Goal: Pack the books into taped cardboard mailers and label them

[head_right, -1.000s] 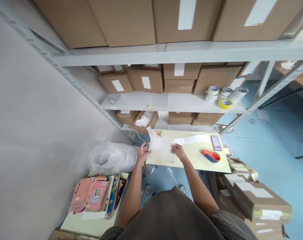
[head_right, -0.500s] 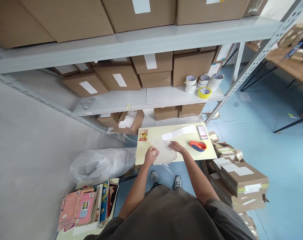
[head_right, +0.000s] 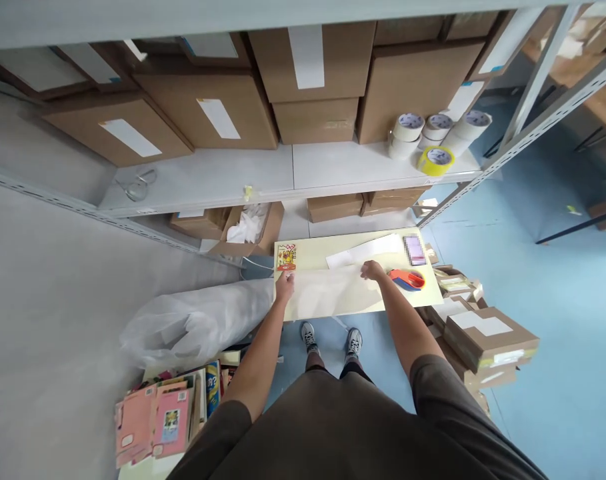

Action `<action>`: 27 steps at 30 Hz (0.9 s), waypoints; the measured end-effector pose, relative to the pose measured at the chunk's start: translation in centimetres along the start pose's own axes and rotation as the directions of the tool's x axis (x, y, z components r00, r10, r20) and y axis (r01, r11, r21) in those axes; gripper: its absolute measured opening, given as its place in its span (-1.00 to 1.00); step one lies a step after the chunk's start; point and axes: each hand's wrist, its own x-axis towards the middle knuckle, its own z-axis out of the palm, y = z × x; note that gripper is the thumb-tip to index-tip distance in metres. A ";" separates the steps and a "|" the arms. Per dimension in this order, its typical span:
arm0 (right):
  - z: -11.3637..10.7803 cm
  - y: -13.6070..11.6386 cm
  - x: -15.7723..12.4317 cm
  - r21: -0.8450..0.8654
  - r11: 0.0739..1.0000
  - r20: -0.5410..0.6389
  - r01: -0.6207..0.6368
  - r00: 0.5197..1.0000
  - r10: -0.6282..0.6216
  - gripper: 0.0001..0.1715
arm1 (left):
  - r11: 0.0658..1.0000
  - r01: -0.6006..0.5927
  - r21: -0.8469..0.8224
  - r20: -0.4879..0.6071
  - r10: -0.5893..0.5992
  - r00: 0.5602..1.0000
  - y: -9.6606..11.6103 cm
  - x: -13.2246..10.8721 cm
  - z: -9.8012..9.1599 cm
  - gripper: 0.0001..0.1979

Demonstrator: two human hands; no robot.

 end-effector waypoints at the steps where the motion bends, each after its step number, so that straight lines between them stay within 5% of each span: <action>1: 0.5 0.6 0.4 -0.015 1.000 -0.033 -0.016 0.999 0.015 -0.64 | 1.000 0.018 0.005 0.007 -0.018 1.000 -0.5 0.5 0.7 -0.77; 6: 3.3 2.7 1.3 -0.157 0.982 -0.287 -0.105 0.956 0.056 -0.35 | 0.993 0.114 0.024 -0.019 -0.114 0.993 -2.0 0.5 3.8 -0.56; 8: 4.7 3.1 0.9 -0.195 0.977 -0.405 -0.091 0.914 0.004 -0.18 | 0.995 0.064 0.078 -0.157 -0.051 0.986 -2.1 -0.4 4.4 -0.41; 10: 6.4 3.4 0.1 -0.244 0.970 -0.472 0.000 0.874 -0.119 -0.06 | 0.987 -0.059 0.150 -0.181 0.086 0.980 -2.1 -1.7 4.9 -0.43; 13: 9.0 4.0 -1.1 -0.329 0.930 -0.306 0.167 0.912 -0.272 -0.02 | 0.923 -0.304 0.237 0.157 0.272 0.949 -2.3 -3.4 5.8 -0.46; 16: 10.8 5.2 -1.5 -0.376 0.911 -0.065 0.170 0.976 -0.209 0.14 | 0.855 -0.402 0.329 0.429 0.243 0.870 -2.7 -4.1 6.8 -0.14; 21: 10.9 6.5 -1.0 -0.395 0.904 0.019 0.165 0.985 -0.172 0.27 | 0.835 -0.376 0.401 0.486 0.154 0.860 -2.8 -4.0 7.6 0.07; 27: 9.4 2.1 -2.0 -0.339 0.917 -0.092 0.209 0.963 -0.254 0.04 | 0.869 -0.375 0.322 0.382 0.243 0.891 -2.2 -4.1 5.4 -0.19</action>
